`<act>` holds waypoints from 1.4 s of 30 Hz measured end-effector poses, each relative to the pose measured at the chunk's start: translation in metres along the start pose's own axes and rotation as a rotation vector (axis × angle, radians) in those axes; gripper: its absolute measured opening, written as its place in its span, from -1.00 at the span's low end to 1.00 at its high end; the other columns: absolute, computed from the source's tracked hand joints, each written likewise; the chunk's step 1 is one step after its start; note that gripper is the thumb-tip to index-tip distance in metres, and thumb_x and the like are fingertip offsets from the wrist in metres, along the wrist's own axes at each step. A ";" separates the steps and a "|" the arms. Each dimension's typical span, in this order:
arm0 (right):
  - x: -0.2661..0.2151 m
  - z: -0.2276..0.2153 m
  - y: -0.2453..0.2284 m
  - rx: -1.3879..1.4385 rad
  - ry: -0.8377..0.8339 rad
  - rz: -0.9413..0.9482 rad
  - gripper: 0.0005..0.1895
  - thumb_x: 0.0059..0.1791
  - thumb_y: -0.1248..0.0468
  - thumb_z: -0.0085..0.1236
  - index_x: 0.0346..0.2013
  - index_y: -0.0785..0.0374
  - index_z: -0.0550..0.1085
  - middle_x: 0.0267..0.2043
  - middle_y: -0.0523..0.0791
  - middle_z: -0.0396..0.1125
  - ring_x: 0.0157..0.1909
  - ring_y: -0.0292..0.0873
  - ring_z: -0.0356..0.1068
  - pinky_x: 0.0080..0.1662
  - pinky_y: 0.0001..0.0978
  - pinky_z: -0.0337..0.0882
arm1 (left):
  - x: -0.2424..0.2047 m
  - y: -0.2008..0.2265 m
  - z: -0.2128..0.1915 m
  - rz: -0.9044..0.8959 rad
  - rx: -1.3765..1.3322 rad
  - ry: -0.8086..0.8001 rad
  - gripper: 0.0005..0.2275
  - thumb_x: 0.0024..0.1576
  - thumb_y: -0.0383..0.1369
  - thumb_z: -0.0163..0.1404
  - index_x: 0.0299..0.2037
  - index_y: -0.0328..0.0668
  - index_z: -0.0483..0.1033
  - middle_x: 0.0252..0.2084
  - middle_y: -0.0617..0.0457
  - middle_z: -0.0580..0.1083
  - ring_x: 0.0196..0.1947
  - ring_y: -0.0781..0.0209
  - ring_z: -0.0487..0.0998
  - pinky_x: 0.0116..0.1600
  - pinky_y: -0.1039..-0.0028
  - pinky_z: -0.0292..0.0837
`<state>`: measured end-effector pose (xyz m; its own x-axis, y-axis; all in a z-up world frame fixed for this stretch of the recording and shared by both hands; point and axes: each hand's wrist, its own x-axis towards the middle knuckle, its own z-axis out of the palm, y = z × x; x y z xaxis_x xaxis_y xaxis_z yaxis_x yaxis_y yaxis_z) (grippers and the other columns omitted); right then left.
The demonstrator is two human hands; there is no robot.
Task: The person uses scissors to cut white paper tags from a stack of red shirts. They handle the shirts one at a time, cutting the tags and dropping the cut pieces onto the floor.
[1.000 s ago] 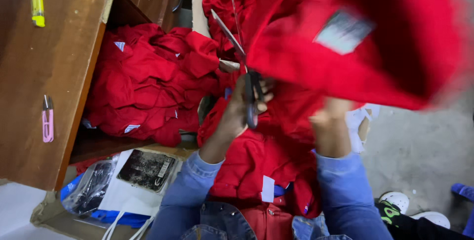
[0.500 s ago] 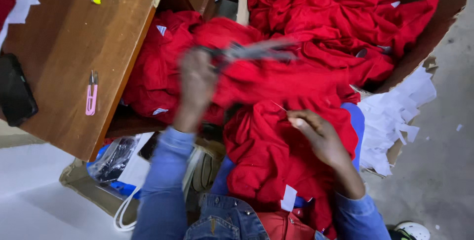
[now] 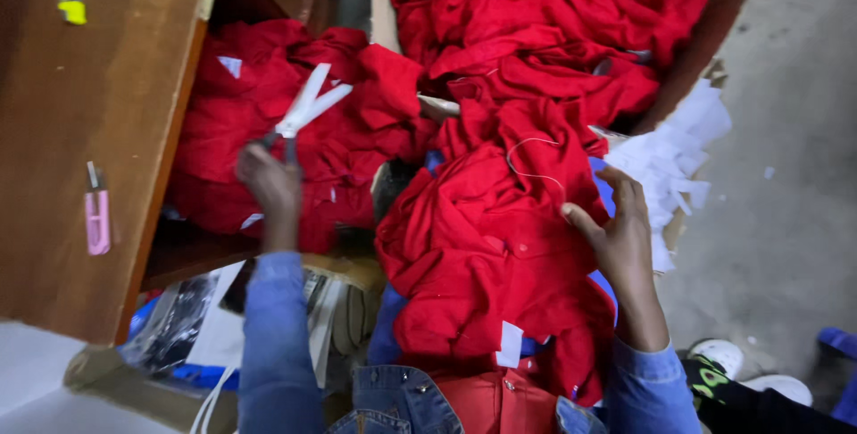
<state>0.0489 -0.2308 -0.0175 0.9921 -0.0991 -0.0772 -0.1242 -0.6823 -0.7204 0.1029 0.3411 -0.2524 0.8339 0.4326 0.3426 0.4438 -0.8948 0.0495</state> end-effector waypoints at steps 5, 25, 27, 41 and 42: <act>-0.012 0.003 0.045 -0.015 -0.238 0.154 0.09 -0.19 -0.02 0.48 0.51 0.23 0.17 0.43 0.20 0.20 0.45 0.26 0.19 0.39 0.10 0.20 | 0.075 -0.105 0.044 -0.250 0.256 -0.026 -0.47 0.32 -0.21 0.07 0.32 -0.55 0.30 0.20 -0.53 0.45 0.16 -0.47 0.48 0.24 -0.19 0.22; -0.074 0.091 0.123 0.110 -0.091 -0.510 -0.83 0.16 0.21 -0.05 -0.12 0.16 0.51 -0.16 0.02 0.42 -0.07 0.11 0.43 -0.06 -0.13 0.43 | -0.089 0.142 -0.148 0.241 -1.224 -2.223 -0.64 0.40 -0.24 -0.21 0.25 -0.33 0.41 0.11 0.13 0.63 0.15 0.43 0.59 0.12 0.69 0.54; -0.057 0.063 0.115 0.412 0.109 -0.150 -0.79 0.23 0.14 -0.09 -0.17 0.10 0.47 -0.25 -0.07 0.42 -0.21 -0.09 0.39 -0.15 -0.31 0.36 | -0.172 0.169 -0.233 -0.092 -1.428 -1.301 -0.43 -0.09 -0.44 0.48 0.04 -0.28 0.36 -0.15 -0.20 0.67 -0.16 0.10 0.72 -0.05 0.41 0.63; -0.066 -0.011 -0.009 0.203 -0.414 -0.157 -0.46 0.02 -0.14 0.03 -0.06 0.30 0.46 -0.15 0.21 0.44 0.02 0.30 0.46 0.11 0.11 0.43 | -0.222 0.243 -0.184 -0.338 -1.374 -1.181 -0.44 -0.13 -0.30 0.45 0.00 -0.05 0.34 -0.26 0.00 0.57 -0.28 0.17 0.64 -0.21 0.48 0.59; -0.070 -0.021 -0.017 0.080 -0.528 -0.247 -0.47 -0.12 0.04 0.46 -0.14 0.38 0.47 -0.18 0.26 0.48 -0.03 0.44 0.48 0.06 0.21 0.46 | -0.219 0.244 -0.174 -0.592 -1.591 -1.185 -0.53 -0.02 -0.54 0.34 -0.02 -0.09 0.30 -0.28 -0.06 0.55 -0.34 0.18 0.64 -0.21 0.52 0.63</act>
<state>-0.0190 -0.2274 0.0152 0.8689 0.4443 -0.2181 0.0936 -0.5801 -0.8091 -0.0281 0.0085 -0.1516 0.7774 -0.0951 -0.6217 0.6128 0.3369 0.7148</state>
